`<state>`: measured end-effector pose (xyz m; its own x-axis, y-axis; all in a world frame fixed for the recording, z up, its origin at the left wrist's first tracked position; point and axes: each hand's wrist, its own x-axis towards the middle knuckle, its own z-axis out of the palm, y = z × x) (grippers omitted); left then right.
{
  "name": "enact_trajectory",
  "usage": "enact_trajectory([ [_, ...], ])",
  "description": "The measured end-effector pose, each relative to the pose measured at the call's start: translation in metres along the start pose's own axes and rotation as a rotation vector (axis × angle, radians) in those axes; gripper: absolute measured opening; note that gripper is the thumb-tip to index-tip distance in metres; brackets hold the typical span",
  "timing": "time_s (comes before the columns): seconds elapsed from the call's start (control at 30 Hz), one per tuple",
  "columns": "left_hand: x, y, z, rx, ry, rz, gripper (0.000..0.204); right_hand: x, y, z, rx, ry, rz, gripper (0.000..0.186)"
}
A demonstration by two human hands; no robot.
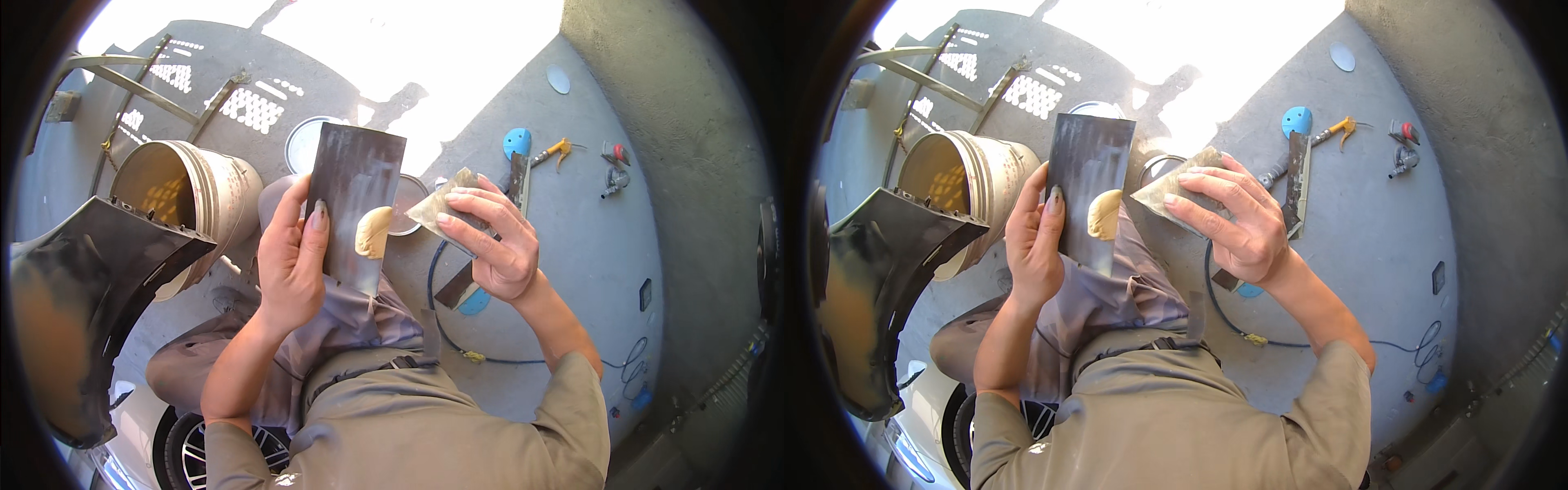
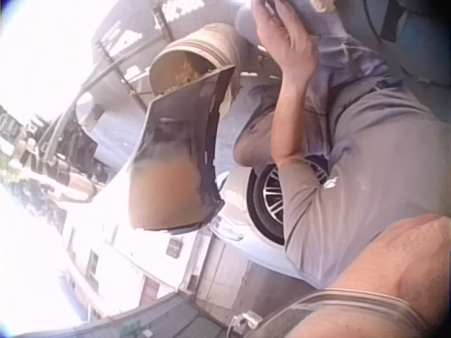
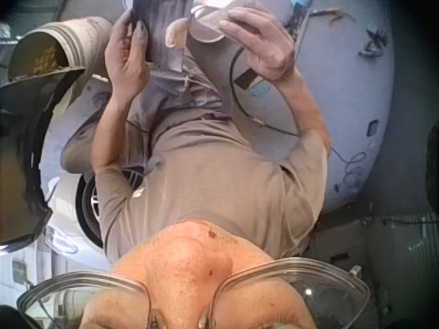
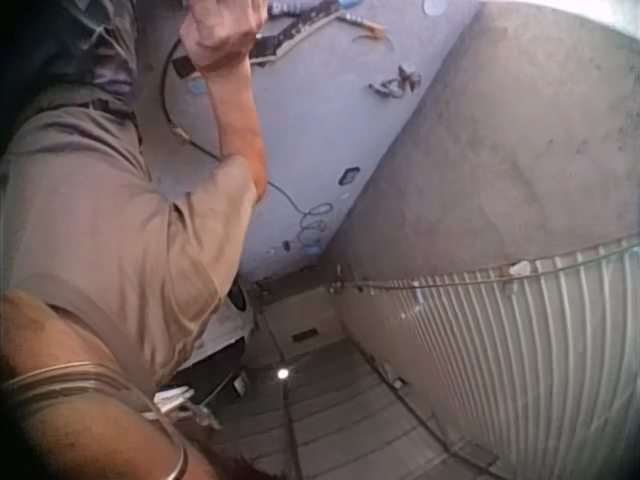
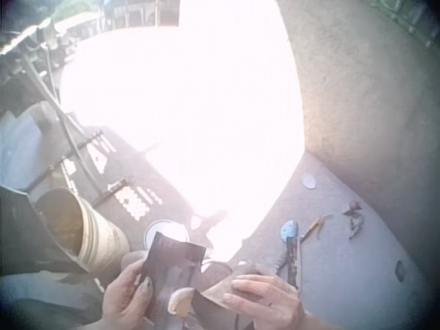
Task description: The person applies body filler to a car bumper using a metal spreader, then sands the area with sandpaper. The person repeatedly applies filler and sands the surface to smooth it.
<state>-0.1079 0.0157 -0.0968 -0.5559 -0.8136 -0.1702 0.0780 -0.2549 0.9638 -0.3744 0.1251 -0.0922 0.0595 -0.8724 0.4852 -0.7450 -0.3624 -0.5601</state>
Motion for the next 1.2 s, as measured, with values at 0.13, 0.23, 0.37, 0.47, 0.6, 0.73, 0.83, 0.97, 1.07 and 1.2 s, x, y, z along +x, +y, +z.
enact_trajectory([
  [0.13,0.010,-0.001,0.002,0.458,-0.002,0.226,0.041,0.010,-0.020,0.008,-0.054,-0.253,-0.052,0.045],
  [0.23,0.010,-0.001,-0.002,0.330,0.055,-0.016,0.045,0.010,-0.028,0.014,0.034,-0.198,-0.064,0.039],
  [0.37,0.010,-0.002,-0.003,0.302,-0.102,0.107,0.045,0.009,-0.024,0.018,-0.022,-0.112,-0.037,0.044],
  [0.47,0.012,0.000,-0.004,0.164,0.067,0.023,0.045,0.008,-0.022,0.017,-0.026,-0.168,-0.011,0.049],
  [0.6,0.012,0.000,0.000,0.464,-0.136,0.164,0.045,0.008,-0.024,0.015,-0.042,-0.102,-0.008,0.047],
  [0.73,0.016,-0.005,0.000,0.334,0.081,-0.045,0.045,0.003,-0.031,0.015,0.015,-0.193,-0.019,0.045],
  [0.83,0.015,-0.008,0.001,0.324,-0.081,0.081,0.045,-0.001,-0.030,0.020,0.003,-0.058,0.040,0.047],
  [0.97,0.021,-0.006,0.000,0.141,0.035,0.041,0.043,-0.005,-0.022,0.020,-0.092,-0.186,-0.087,0.038],
  [1.07,0.022,-0.002,0.006,0.317,0.036,0.149,0.040,-0.005,-0.016,0.017,-0.060,-0.020,-0.039,0.039],
  [1.2,0.012,0.003,0.018,0.646,-0.115,0.282,0.044,-0.002,-0.012,0.020,-0.139,-0.115,-0.025,0.035],
])
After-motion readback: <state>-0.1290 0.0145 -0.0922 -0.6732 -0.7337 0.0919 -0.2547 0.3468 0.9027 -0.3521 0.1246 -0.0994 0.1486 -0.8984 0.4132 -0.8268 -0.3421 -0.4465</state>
